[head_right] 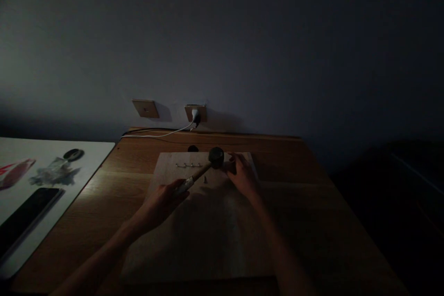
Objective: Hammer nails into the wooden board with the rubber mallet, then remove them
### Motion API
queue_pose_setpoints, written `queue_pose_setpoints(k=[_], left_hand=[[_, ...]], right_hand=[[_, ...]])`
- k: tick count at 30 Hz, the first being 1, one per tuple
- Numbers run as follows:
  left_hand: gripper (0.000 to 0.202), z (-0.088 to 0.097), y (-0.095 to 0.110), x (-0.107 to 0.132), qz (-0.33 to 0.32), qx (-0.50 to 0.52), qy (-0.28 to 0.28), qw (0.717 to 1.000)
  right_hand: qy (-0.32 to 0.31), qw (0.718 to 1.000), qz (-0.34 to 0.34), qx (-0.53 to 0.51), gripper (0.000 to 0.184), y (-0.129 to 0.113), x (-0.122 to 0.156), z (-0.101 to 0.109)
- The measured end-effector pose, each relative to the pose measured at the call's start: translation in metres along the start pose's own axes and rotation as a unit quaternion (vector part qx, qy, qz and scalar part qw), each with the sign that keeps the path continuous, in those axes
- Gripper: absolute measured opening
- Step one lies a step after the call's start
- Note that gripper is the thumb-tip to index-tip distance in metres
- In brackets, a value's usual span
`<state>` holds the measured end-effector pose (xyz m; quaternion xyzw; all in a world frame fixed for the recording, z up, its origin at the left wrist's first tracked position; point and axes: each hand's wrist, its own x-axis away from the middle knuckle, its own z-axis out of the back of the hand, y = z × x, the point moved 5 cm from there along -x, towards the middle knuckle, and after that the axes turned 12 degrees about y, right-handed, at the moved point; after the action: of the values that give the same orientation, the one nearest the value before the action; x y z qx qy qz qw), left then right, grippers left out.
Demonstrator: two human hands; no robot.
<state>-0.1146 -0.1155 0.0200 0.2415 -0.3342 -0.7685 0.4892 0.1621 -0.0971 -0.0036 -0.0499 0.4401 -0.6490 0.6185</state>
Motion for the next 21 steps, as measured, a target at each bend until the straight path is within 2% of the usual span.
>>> queue_pose_setpoints(k=[3,5,6,8,10,13,15,16,19,21], left_hand=[[0.030,0.004,-0.001,0.003,0.005,0.007,0.012,1.000],[0.032,0.011,-0.001,0.007,0.012,0.003,0.027,1.000],[0.033,0.015,0.000,0.008,0.017,-0.001,0.035,0.999],[0.034,0.022,-0.001,0.010,0.033,-0.010,0.052,0.998],[0.034,0.027,-0.003,0.012,0.046,-0.014,0.060,0.997],[0.034,0.029,-0.007,0.014,0.045,-0.008,0.061,0.997],[0.034,0.028,-0.010,0.016,0.043,-0.001,0.059,0.997],[0.034,0.027,-0.011,0.017,0.044,0.002,0.058,0.997],[0.035,0.024,-0.013,0.018,0.046,0.001,0.053,0.998],[0.035,0.022,-0.012,0.018,0.042,0.000,0.051,0.998]], right_hand=[[0.010,1.000,0.025,0.007,0.026,-0.013,0.011,0.005],[-0.028,0.997,0.070,0.018,0.024,-0.033,0.020,-0.004],[-0.058,0.992,0.108,0.031,0.029,-0.046,0.025,-0.010],[-0.133,0.967,0.207,0.073,0.038,-0.072,0.035,-0.024],[-0.185,0.934,0.285,0.112,0.038,-0.090,0.040,-0.033],[-0.216,0.907,0.335,0.135,0.027,-0.095,0.040,-0.035],[-0.209,0.914,0.326,0.116,0.027,-0.084,0.037,-0.031],[-0.193,0.928,0.304,0.096,0.029,-0.075,0.035,-0.027],[-0.099,0.981,0.168,0.024,0.030,-0.037,0.021,-0.014],[-0.037,0.997,0.072,-0.011,0.024,-0.010,0.012,-0.007]])
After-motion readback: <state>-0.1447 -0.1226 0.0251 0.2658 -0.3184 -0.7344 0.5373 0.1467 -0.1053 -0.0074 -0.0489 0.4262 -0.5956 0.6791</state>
